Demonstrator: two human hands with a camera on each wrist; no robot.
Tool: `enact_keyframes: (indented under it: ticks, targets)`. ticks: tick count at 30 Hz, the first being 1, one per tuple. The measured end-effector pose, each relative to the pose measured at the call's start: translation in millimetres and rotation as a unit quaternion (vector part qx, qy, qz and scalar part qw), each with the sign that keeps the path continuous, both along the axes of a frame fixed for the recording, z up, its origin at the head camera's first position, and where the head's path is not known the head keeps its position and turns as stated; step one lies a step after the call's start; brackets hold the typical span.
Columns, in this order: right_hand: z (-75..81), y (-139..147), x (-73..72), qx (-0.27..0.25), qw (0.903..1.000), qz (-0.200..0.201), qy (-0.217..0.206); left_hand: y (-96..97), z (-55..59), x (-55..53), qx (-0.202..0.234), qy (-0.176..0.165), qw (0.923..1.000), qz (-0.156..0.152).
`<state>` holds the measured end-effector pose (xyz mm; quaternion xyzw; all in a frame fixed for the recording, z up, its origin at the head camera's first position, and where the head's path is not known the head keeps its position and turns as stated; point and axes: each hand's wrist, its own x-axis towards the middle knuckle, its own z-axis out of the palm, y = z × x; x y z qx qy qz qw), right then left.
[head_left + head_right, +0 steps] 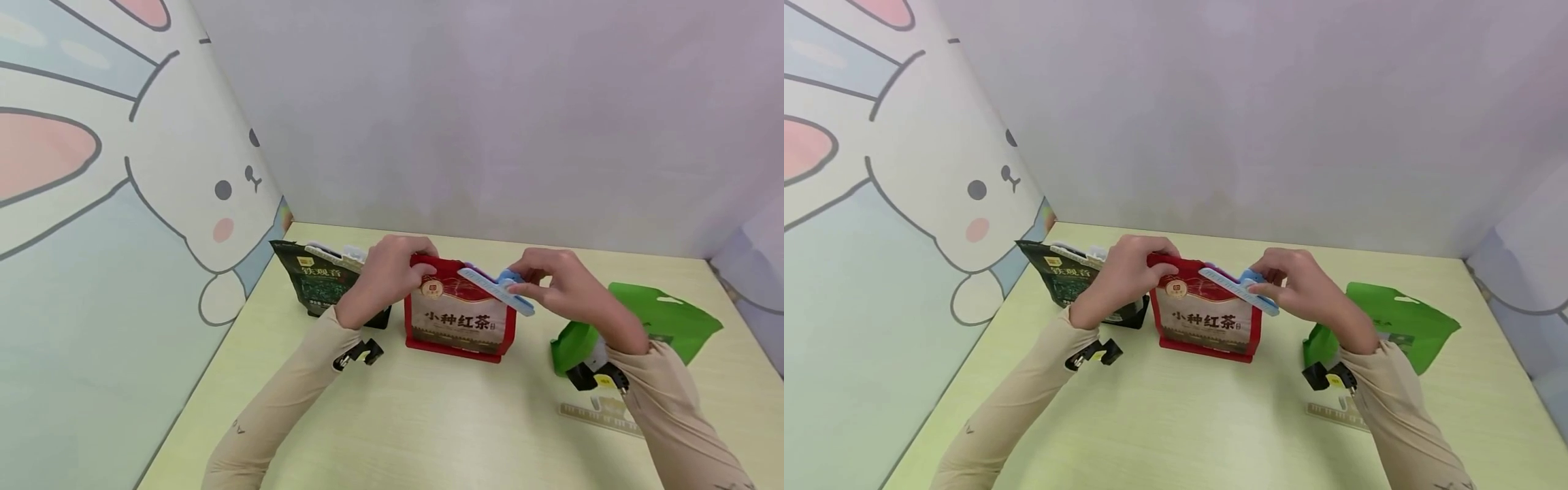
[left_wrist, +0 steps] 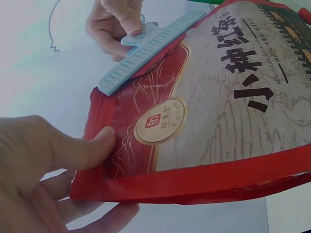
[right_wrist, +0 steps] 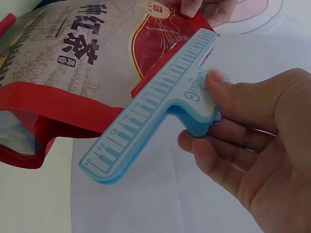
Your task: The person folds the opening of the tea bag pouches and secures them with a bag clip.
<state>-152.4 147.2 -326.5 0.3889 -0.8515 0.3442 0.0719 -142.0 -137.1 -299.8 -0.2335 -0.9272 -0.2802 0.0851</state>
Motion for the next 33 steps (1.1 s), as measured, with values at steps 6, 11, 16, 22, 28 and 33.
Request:
enact_keyframes:
  ticks: [6, 11, 16, 22, 28, 33]
  targets:
    - [0.8, -2.8, 0.3, -0.014, 0.9999, 0.004, 0.007, 2.4, -2.1, -1.2, 0.003, 0.017, 0.9998, 0.004]
    - [1.6, -6.2, 0.0, -0.022, 0.9997, 0.005, 0.003, 3.9, -2.2, -1.6, 0.002, 0.018, 0.9998, 0.008]
    - [2.6, -7.9, 0.1, -0.018, 0.9998, 0.0, -0.004, 4.0, -3.0, -1.4, -0.001, 0.017, 0.9998, 0.014]
    - [3.0, -7.9, -2.2, -0.01, 1.0, -0.001, 0.003, 4.3, -3.0, -2.4, 0.0, 0.017, 0.9998, 0.011]
    - [2.6, -6.7, -5.3, 0.014, 0.9993, -0.017, -0.03, 3.3, -3.1, -3.0, 0.006, 0.007, 0.9999, 0.014]
    - [0.9, -4.9, -5.6, 0.03, 0.9969, -0.033, -0.065, 2.9, -4.7, -4.9, 0.013, 0.009, 0.9998, 0.015]
